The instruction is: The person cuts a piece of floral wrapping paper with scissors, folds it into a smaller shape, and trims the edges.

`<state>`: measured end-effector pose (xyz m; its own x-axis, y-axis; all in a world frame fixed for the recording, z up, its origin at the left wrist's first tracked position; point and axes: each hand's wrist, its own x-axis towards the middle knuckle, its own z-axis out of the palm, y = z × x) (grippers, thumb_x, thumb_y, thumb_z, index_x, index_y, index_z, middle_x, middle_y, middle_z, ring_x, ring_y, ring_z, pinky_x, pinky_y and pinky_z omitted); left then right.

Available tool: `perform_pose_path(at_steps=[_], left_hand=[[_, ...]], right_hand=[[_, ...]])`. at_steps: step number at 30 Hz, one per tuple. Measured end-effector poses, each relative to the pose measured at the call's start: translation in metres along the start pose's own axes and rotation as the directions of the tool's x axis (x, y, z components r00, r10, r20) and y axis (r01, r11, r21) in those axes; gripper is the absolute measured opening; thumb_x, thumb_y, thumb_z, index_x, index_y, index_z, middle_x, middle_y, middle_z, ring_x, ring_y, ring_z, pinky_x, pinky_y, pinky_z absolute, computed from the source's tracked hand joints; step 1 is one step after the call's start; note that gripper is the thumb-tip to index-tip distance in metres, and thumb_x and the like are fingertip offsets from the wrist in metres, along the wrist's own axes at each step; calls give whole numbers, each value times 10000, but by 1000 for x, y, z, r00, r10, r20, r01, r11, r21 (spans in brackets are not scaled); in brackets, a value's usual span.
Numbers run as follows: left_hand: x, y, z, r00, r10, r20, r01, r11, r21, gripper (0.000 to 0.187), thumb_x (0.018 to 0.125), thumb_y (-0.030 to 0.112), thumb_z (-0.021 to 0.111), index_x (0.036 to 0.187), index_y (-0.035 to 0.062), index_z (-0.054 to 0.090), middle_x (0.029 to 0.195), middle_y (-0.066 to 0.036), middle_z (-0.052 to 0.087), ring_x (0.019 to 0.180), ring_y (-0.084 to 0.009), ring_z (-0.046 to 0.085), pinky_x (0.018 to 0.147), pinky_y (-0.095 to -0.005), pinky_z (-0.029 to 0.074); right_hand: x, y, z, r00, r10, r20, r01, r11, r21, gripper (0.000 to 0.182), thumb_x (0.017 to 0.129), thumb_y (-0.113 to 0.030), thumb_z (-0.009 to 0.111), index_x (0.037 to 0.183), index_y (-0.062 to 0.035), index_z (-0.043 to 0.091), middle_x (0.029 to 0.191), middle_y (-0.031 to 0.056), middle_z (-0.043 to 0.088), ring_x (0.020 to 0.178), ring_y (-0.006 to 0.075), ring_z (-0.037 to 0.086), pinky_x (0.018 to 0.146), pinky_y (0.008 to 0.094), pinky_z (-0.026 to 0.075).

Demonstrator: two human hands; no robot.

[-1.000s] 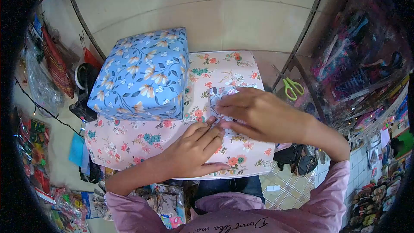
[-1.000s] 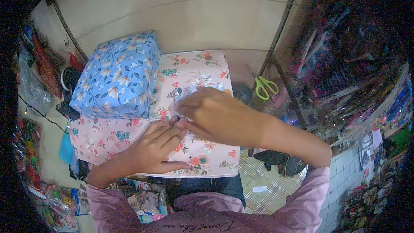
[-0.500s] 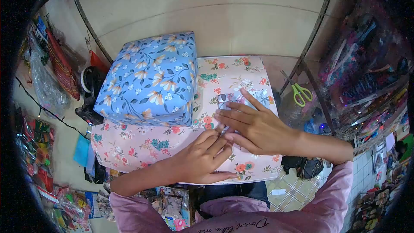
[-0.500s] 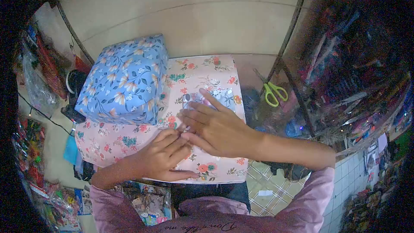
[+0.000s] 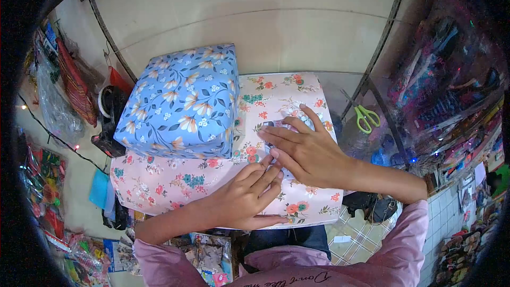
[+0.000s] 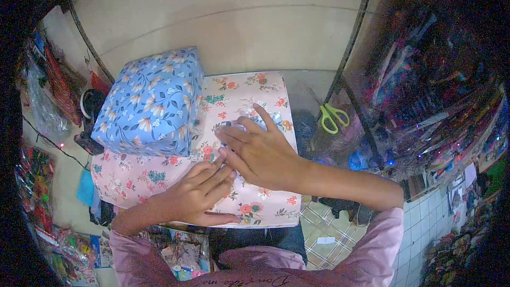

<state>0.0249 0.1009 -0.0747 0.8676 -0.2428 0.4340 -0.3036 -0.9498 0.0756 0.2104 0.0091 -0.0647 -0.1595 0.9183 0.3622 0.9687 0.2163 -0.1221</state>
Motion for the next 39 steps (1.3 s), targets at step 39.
perform_pose_path(at_steps=[39], left_hand=[[-1,-23,-6,957,-280,81,291,900,-325,708,805,72,457,1376,-133,92,1158,-359,499,1201,-431,446,1096,-513,180]], right_hand=[[-23,-24,-4,976,-207,70,211,976,-59,385,697,-48,582,1056,86,549,1081,167,505,1105,323,532,910,358,482]])
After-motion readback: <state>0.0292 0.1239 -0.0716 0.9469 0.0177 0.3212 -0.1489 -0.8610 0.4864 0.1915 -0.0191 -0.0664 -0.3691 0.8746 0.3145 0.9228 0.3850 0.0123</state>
